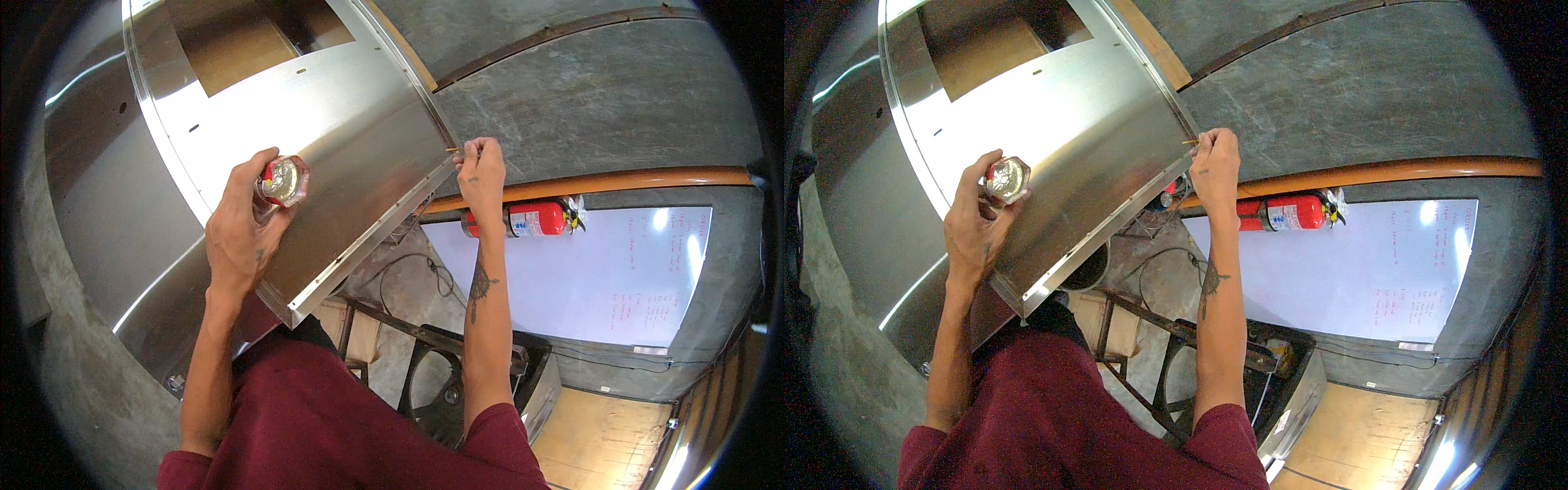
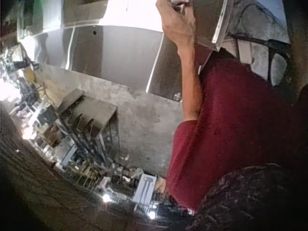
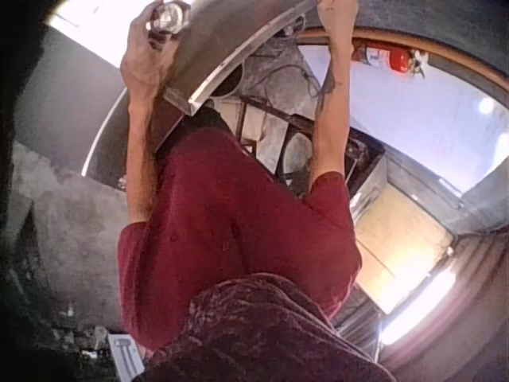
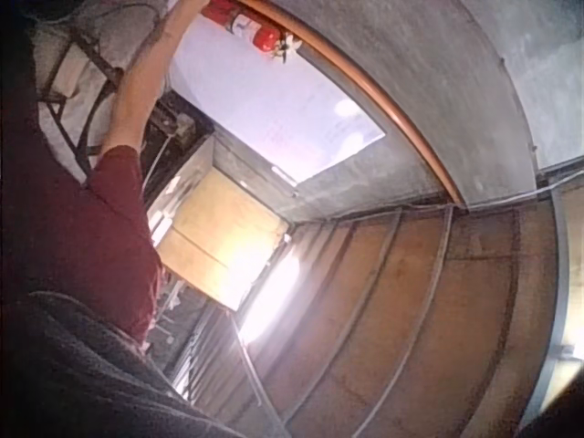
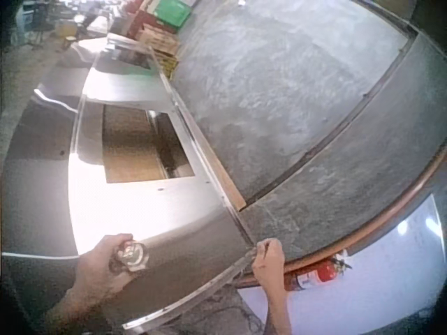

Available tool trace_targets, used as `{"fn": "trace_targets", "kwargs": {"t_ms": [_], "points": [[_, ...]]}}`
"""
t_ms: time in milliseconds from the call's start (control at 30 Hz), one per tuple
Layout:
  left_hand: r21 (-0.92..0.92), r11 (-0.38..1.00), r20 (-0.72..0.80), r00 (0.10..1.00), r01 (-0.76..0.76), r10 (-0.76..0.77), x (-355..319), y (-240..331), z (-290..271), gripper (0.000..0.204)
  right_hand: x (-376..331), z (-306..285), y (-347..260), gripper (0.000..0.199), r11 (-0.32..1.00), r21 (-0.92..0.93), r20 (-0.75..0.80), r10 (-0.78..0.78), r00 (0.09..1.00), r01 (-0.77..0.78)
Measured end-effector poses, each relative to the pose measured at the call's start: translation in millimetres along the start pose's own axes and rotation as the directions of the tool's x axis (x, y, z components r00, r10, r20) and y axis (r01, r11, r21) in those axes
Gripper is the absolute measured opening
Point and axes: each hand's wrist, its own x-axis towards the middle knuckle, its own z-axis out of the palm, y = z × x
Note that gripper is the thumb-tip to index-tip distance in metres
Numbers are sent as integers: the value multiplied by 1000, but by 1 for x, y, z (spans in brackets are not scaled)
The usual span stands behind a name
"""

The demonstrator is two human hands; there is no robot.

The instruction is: The person applies a substance from a small jar to the edges of a stainless steel unit using a stick, then wipes the surface with a cloth. The person works along the seams and edges of the unit in a workshop setting.

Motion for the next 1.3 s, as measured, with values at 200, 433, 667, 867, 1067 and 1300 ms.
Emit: {"fn": "trace_targets", "kwargs": {"t_ms": [200, 433, 667, 867, 1067, 1300], "points": [[-13, 999, 43, 998, 36, -36, -3, -4, -3, 70, 2, 14, 15, 16, 997, 3, 125, 70, 990, -71], [-23, 998, 49, 997, 56, -55, 1, 5, -7, 70, 6, 14, 24, 12, 980, -163, 154, -87, 984, 112], [-16, 999, 35, 998, 45, -44, 0, 3, -5, 68, 5, 15, 24, 12, 973, -196, 168, -89, 982, 122], [-2, 1000, 28, 1000, 6, -6, -1, -2, -3, 69, 6, 14, 22, 11, 974, -197, 179, -77, 981, 113], [-4, 1000, 31, 999, -10, 11, -3, -4, -3, 69, 6, 16, 22, 11, 962, -229, 152, -118, 981, 151], [-13, 1000, 20, 1000, -7, 8, -1, -1, -3, 69, 6, 16, 19, 11, 961, -229, 160, -120, 980, 155]]}}
